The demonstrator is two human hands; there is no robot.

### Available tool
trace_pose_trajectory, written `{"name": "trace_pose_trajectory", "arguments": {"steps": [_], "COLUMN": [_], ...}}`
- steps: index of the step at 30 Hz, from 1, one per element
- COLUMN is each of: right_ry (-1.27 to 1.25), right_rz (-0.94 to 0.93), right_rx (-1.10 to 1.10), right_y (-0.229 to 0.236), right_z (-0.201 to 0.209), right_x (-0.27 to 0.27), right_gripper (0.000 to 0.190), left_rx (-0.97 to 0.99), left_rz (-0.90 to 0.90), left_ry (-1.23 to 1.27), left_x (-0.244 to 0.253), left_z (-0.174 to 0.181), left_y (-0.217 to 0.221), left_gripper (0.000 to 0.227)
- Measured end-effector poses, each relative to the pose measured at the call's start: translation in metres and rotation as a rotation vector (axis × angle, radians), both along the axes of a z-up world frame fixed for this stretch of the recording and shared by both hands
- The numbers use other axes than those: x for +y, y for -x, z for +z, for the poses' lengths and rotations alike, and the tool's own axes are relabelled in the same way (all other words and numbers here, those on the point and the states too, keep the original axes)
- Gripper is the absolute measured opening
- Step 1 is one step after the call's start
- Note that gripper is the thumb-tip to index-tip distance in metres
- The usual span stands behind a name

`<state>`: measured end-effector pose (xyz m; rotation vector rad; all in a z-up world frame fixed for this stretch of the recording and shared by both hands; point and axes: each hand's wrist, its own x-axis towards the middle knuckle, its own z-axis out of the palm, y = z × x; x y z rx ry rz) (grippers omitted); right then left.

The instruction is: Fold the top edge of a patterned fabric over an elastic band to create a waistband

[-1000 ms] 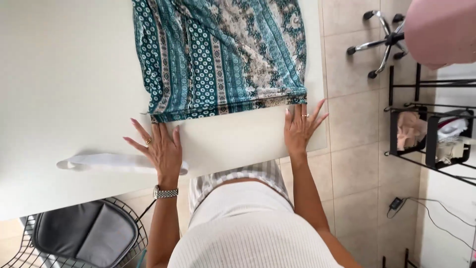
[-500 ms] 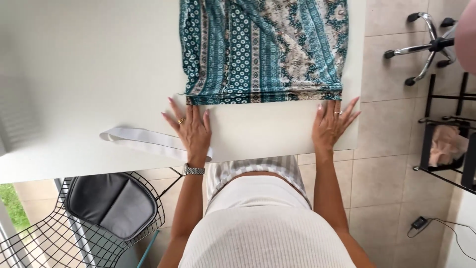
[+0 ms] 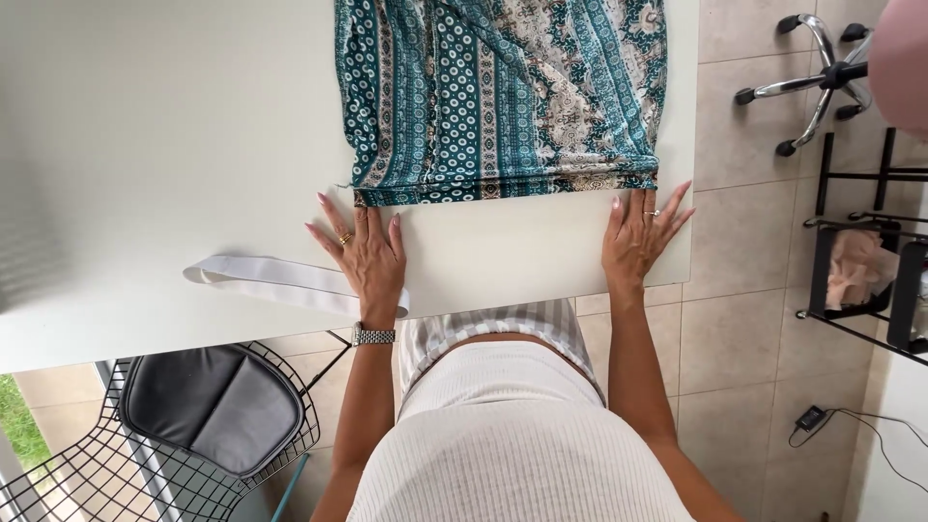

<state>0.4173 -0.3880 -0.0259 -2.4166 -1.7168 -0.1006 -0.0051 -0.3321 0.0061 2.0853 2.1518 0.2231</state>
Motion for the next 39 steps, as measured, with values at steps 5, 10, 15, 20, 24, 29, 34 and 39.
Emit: {"name": "trace_pose_trajectory", "arguments": {"steps": [5,10,15,20,24,29,34,39], "right_ry": [-0.012,-0.038,-0.034,-0.042,-0.051,-0.044,-0.037,-0.15], "right_rz": [-0.005,0.027,0.021,0.024,0.064,0.141,0.237,0.316], "right_rx": [-0.027,-0.045,-0.056,-0.032,-0.066,0.055,0.123,0.231], "right_y": [0.005,0.006,0.004,0.005,0.009,0.057,0.086,0.067], "right_z": [0.004,0.006,0.002,0.004,0.013,0.027,0.027,0.035], "right_x": [0.001,0.003,0.002,0.002,0.006,0.01,0.002,0.0], "right_gripper": [0.051,0.046,0.047,0.046,0.04,0.053,0.045,0.034], "left_rx": [-0.002,-0.026,0.007,0.006,0.002,-0.07,-0.115,-0.158], "left_rz": [-0.012,-0.016,-0.02,-0.031,-0.046,-0.092,-0.087,-0.09], "left_ry": [0.004,-0.012,-0.03,-0.032,-0.046,-0.072,0.031,0.084], "left_x": [0.002,0.003,0.002,0.004,0.005,0.009,0.003,0.001], "left_z": [0.01,0.012,0.013,0.019,0.019,0.028,0.031,0.038], "left_y": [-0.003,-0.002,-0.003,-0.005,-0.004,-0.019,-0.031,-0.032], "left_gripper": [0.058,0.056,0.057,0.055,0.051,0.049,0.055,0.047]}}
